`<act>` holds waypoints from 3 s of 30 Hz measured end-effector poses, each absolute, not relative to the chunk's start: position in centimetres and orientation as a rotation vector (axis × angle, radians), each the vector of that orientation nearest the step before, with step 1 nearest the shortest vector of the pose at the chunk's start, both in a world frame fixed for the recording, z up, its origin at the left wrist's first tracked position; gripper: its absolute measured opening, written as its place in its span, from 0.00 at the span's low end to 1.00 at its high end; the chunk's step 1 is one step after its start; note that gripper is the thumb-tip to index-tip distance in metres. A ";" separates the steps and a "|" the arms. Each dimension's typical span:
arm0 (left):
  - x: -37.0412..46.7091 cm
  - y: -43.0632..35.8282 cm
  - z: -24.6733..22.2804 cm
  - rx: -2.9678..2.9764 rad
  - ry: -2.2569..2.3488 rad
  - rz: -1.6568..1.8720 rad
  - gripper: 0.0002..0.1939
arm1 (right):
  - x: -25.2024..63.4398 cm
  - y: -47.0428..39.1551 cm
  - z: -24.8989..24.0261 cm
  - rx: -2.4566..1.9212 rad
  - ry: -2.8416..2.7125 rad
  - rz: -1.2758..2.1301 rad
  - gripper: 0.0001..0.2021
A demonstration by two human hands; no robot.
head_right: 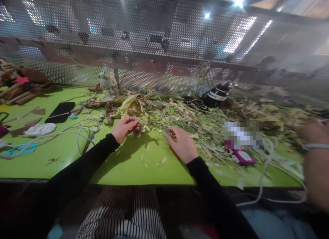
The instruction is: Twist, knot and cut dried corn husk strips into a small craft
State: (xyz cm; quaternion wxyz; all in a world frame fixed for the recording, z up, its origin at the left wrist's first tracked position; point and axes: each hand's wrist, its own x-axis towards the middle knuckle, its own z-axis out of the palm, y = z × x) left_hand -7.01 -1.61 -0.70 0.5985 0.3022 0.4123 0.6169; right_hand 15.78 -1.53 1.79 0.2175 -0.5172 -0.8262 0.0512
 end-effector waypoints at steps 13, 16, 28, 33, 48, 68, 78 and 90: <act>-6.1 -2.5 -0.9 0.766 0.886 1.260 0.08 | 10.2 -0.2 0.0 -1.093 -1.610 1.370 0.15; -5.9 -2.6 -0.7 0.816 0.966 1.188 0.13 | 10.3 0.2 0.1 -1.084 -1.559 1.370 0.14; -6.1 0.4 -1.0 0.799 0.940 1.276 0.13 | 10.1 3.7 0.8 -1.069 -1.467 1.391 0.17; -6.3 1.7 -2.1 0.661 0.909 1.374 0.15 | 11.3 4.8 -0.8 -1.131 -1.527 1.246 0.14; -6.2 1.1 -2.5 0.779 0.856 1.337 0.20 | 10.2 2.5 -1.9 -1.198 -1.723 1.107 0.16; -5.5 -0.1 -1.6 1.100 0.993 1.398 0.17 | 11.5 -0.6 1.6 -1.102 -2.212 0.276 0.16; -5.3 -1.3 -0.9 1.080 0.990 1.328 0.22 | 9.8 0.3 0.7 -0.875 -2.074 -0.082 0.07; -5.4 -1.4 -1.0 0.902 0.924 1.249 0.18 | 10.6 0.3 2.1 -1.014 -2.132 0.619 0.13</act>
